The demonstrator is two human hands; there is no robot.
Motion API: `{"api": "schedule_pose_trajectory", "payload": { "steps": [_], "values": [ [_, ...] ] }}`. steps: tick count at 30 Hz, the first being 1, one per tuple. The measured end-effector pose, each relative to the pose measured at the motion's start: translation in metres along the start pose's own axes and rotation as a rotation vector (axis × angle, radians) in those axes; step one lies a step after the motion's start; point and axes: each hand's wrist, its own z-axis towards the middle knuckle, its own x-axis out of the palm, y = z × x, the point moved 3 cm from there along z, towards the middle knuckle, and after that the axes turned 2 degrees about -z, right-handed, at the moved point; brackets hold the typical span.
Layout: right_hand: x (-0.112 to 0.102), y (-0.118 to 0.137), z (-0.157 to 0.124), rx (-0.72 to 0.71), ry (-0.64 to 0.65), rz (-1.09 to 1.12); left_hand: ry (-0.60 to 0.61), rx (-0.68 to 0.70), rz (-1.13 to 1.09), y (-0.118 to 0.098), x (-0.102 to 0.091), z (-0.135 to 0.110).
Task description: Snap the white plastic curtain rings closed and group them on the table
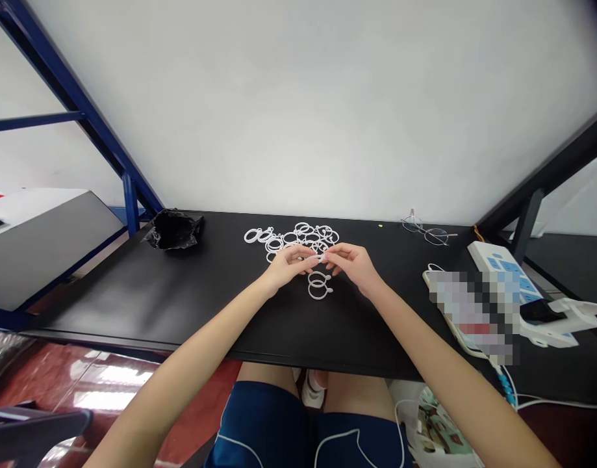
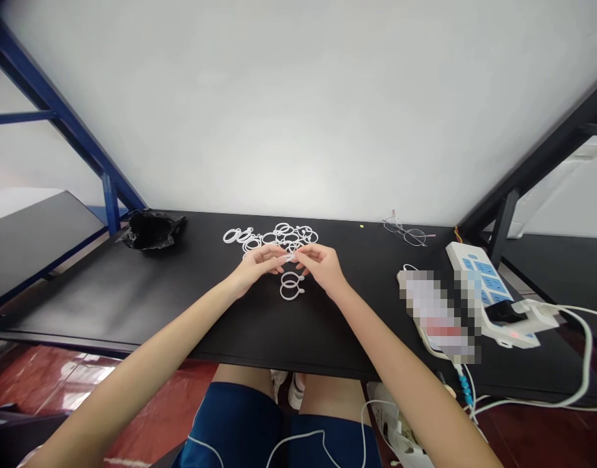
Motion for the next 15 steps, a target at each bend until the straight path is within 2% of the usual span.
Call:
{"api": "schedule_pose_trajectory", "payload": {
  "steps": [6,15],
  "values": [
    [-0.008,-0.008,0.006,0.059,0.168,-0.198,0.013,0.164,0.482,0.005,0.000,-0.003],
    [-0.005,-0.014,0.005,-0.044,0.241,-0.447,0.120,0.327,0.758,0.004,0.005,-0.005]
  ]
}}
